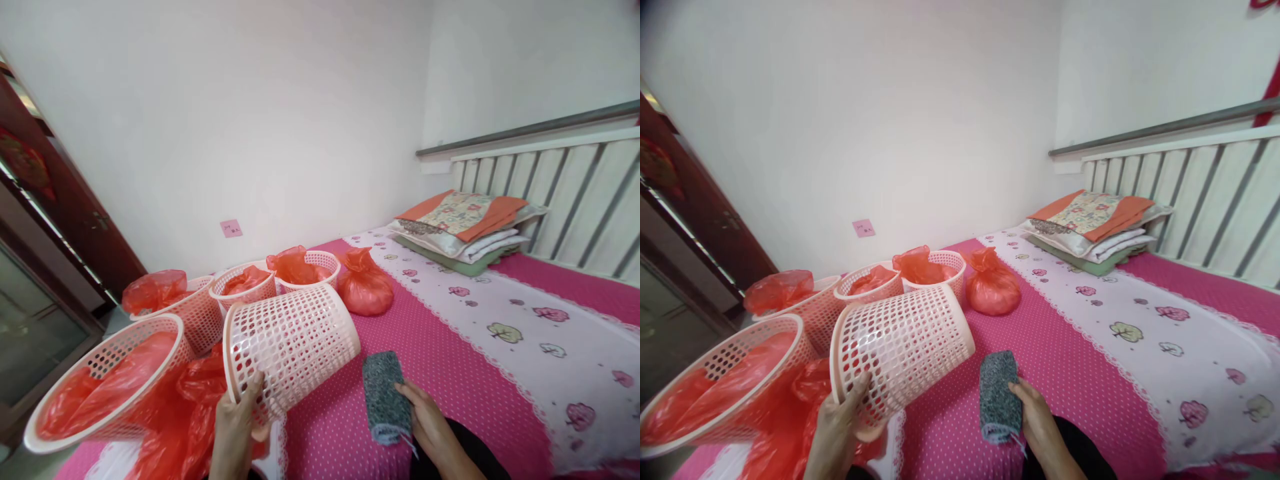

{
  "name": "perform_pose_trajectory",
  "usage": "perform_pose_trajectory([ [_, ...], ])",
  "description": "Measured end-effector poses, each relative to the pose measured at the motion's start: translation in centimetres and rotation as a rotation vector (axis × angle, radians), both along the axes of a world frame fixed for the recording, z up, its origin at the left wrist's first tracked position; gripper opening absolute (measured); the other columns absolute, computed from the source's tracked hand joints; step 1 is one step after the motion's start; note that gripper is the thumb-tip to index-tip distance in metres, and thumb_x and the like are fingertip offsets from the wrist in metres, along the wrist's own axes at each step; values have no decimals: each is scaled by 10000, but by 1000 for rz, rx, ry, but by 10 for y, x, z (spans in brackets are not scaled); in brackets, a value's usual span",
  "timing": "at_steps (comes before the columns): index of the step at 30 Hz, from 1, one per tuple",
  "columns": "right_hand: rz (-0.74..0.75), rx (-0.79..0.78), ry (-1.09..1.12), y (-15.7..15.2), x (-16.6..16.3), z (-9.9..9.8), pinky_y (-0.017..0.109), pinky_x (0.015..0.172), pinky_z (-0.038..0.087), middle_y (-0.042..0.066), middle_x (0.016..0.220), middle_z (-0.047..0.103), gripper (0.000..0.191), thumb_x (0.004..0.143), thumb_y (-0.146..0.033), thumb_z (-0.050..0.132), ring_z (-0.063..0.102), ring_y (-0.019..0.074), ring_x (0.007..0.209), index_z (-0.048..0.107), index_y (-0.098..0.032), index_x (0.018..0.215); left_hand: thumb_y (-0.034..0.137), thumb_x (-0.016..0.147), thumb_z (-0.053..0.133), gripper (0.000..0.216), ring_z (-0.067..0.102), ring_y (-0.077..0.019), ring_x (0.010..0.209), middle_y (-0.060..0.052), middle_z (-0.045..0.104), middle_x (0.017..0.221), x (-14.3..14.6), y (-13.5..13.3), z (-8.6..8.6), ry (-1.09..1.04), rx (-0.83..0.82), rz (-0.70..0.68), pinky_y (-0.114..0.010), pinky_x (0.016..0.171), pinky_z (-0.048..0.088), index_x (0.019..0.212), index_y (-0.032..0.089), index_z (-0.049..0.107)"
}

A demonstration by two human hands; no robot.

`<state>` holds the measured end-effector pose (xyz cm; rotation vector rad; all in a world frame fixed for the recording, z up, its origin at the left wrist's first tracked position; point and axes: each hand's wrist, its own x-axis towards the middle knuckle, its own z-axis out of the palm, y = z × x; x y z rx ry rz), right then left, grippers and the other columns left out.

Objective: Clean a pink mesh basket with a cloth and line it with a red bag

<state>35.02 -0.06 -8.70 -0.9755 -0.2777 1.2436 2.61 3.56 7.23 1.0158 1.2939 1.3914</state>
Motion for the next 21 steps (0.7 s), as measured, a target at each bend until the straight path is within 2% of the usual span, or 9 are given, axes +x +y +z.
perform_pose_trajectory([
  [4,-27,-11,-6,0,2,-5,422,770,630,85,796,827,351,541,-372,881,793,335,821,800,-174,819,634,693,825,526,782,-345,914,-109,849,871,6,1,19,384,140,-102,-387,821,599,896,149,808],
  [6,-63,-18,8,1,4,-8,436,787,638,69,787,823,307,542,-372,860,790,335,828,774,-195,778,583,816,728,420,778,-324,886,-109,847,881,12,0,26,608,203,-213,-374,809,568,890,178,807],
  [9,-107,10,4,2,6,-10,475,882,643,67,807,821,254,559,-359,837,789,356,921,729,-215,737,420,1009,495,382,718,-255,721,-81,784,745,26,-4,33,1036,336,-386,-339,703,470,814,207,745],
  [11,-110,28,-14,2,7,-10,490,922,641,73,827,821,252,577,-366,827,782,374,998,719,-221,751,265,1031,413,376,707,-258,730,-92,781,767,37,-7,35,1293,362,-454,-347,704,440,837,201,728],
  [13,-104,23,-19,2,7,-11,492,933,643,82,855,825,282,589,-383,831,774,384,1051,726,-219,793,133,989,394,361,732,-287,806,-112,815,872,48,-9,34,1481,340,-510,-366,741,452,917,191,743],
  [16,-115,5,-21,1,6,-12,491,942,643,85,893,835,345,592,-398,841,770,388,1087,740,-217,868,64,941,396,381,766,-310,884,-122,839,959,60,-8,28,1614,310,-612,-393,815,496,1005,188,751],
  [21,-108,14,-109,1,3,-10,512,947,644,103,1003,847,339,607,-417,818,757,407,1137,746,-241,887,66,928,404,391,797,-337,941,-168,843,995,76,-6,13,1649,282,-730,-427,876,554,1037,163,766],
])
